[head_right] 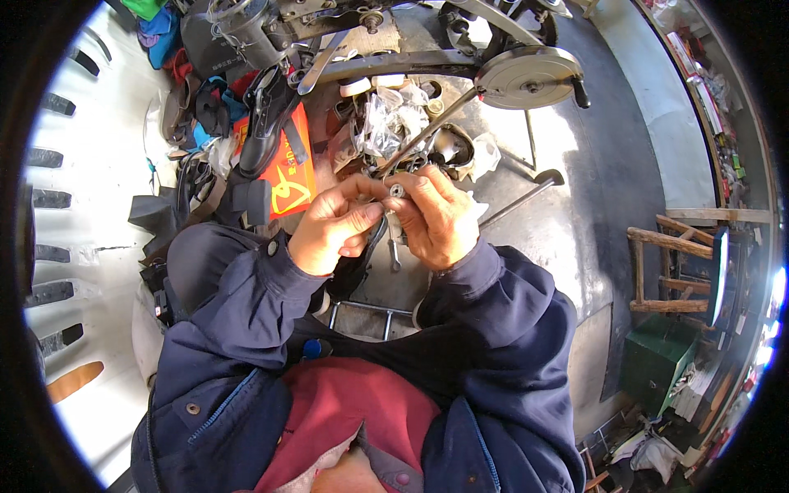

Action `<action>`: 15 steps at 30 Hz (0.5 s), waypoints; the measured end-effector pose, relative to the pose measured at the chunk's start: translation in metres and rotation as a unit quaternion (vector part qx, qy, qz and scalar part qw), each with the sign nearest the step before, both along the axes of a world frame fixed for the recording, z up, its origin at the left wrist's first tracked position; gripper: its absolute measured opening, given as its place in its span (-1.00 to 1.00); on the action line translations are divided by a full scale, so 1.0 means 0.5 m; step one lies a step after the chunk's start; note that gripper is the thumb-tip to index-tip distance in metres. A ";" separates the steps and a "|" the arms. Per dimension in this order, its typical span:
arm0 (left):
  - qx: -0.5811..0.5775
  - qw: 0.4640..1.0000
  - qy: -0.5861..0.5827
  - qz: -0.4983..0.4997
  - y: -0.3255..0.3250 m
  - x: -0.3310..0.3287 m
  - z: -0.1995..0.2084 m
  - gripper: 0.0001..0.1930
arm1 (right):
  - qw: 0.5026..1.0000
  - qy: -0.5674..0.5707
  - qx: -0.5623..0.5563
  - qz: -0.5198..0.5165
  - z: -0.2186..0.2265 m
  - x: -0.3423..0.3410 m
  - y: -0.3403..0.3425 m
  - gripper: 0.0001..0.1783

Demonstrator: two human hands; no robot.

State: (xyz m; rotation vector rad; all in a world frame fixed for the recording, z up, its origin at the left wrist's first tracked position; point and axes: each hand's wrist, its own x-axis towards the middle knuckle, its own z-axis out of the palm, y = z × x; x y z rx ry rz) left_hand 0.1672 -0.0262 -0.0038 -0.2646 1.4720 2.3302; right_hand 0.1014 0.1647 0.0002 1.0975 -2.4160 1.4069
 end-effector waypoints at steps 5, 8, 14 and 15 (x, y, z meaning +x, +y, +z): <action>-0.155 0.939 0.293 0.092 -0.010 0.002 -0.010 -0.90 | 0.999 -0.011 -0.030 -0.013 -0.005 -0.005 -0.003 -0.80; 0.004 0.947 0.296 0.125 -0.012 0.002 -0.016 -0.81 | 0.999 -0.005 -0.035 0.001 -0.008 -0.003 -0.006 -0.80; 0.309 0.948 0.051 0.049 -0.011 0.004 -0.017 -0.83 | 0.999 0.027 -0.016 0.017 -0.012 0.005 -0.013 -0.75; 0.303 0.951 0.020 0.050 -0.009 0.003 -0.017 -0.85 | 0.999 0.033 -0.013 0.012 -0.012 0.006 -0.013 -0.75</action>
